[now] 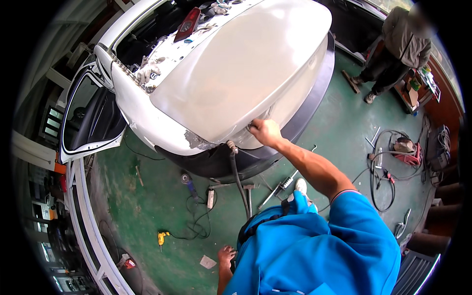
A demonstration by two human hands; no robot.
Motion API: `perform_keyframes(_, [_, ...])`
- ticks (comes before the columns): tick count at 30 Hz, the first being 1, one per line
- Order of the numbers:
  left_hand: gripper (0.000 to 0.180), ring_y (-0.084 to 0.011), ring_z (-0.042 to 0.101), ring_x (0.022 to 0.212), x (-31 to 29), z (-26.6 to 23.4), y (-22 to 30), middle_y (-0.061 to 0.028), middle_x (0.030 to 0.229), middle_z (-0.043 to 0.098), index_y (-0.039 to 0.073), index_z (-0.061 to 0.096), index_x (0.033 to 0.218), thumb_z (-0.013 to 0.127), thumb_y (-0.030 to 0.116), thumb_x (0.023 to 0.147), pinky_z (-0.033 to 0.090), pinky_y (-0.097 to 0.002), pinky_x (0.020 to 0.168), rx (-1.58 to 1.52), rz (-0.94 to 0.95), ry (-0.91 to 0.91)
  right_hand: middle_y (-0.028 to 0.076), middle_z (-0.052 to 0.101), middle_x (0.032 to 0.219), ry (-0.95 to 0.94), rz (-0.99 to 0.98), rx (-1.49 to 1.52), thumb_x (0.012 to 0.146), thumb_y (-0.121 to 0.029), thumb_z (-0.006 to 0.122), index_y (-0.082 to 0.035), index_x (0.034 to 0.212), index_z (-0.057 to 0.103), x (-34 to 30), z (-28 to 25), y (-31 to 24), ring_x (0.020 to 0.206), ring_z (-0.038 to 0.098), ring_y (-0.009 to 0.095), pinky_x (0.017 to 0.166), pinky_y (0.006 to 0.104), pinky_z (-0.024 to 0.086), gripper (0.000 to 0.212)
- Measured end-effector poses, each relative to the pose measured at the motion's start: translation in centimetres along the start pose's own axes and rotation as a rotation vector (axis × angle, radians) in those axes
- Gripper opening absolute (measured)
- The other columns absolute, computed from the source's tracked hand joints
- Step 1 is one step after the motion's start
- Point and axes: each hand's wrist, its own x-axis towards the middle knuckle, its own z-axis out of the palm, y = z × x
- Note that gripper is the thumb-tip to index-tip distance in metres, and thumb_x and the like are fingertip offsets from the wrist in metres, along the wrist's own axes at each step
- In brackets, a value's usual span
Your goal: The person repairs a damaged white car bumper by using a hammer and dolly to flatten dents, then uses a red plastic trim tool to align the bumper edge. The person also uses a power sander to smooth the surface.
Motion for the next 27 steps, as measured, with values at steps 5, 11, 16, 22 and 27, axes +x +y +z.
perform_keyframes(5, [0.039, -0.0346, 0.072, 0.098, -1.3, 0.0, -0.4, -0.0203, 0.125, 0.067, 0.002, 0.055, 0.138, 0.051, 0.025, 0.106, 0.06, -0.0434, 0.086, -0.209, -0.031, 0.048, 0.001, 0.053, 0.062, -0.403, 0.829, 1.558, 0.096, -0.023, 0.064, -0.004, 0.088, 0.063, -4.0, -1.2, 0.9, 0.045, 0.035, 0.009, 0.041, 0.025, 0.025, 0.02])
perform_keyframes(11, [0.038, -0.0337, 0.072, 0.095, -2.1, 1.0, -0.1, -0.0191, 0.121, 0.068, 0.002, 0.055, 0.136, 0.053, 0.024, 0.105, 0.059, -0.0424, 0.084, 0.034, -0.013, 0.01, 0.003, 0.06, 0.072, -0.302, 0.97, 1.707, 0.096, -0.027, 0.071, -0.002, 0.097, 0.064, -6.0, -2.4, -1.6, 0.046, 0.038, 0.009, 0.041, 0.0252, 0.028, 0.027])
perform_keyframes(16, [0.036, -0.0326, 0.072, 0.092, -1.9, -0.1, 1.0, -0.0186, 0.118, 0.068, 0.003, 0.056, 0.134, 0.055, 0.023, 0.104, 0.059, -0.0415, 0.082, 0.102, 0.048, -0.026, 0.009, 0.067, 0.075, -0.289, 0.729, 0.793, 0.094, -0.035, 0.074, 0.001, 0.098, 0.068, -2.2, -0.5, -2.4, 0.056, 0.057, 0.018, 0.051, 0.0367, 0.047, 0.037])
perform_keyframes(22, [0.035, -0.0297, 0.073, 0.086, -1.4, 2.0, 3.6, -0.0184, 0.112, 0.071, 0.003, 0.061, 0.128, 0.067, 0.021, 0.099, 0.059, -0.0395, 0.076, -0.141, -0.165, 0.193, 0.025, 0.069, 0.078, -0.2, 0.28, -0.035, 0.098, -0.031, 0.058, -0.004, 0.082, 0.068, -0.2, -0.2, -5.4, 0.077, 0.067, 0.048, 0.068, 0.0581, 0.053, 0.033])
perform_keyframes(27, [0.034, -0.029, 0.073, 0.088, -1.2, 2.6, 1.8, -0.0182, 0.113, 0.071, 0.004, 0.061, 0.128, 0.061, 0.026, 0.103, 0.059, -0.0381, 0.073, -0.218, -0.056, 0.059, 0.006, 0.061, 0.061, -0.267, 0.605, 0.834, 0.098, -0.023, 0.065, 0.001, 0.085, 0.07, 0.0, 1.4, -2.1, 0.048, 0.054, 0.02, 0.048, 0.0363, 0.044, 0.027])
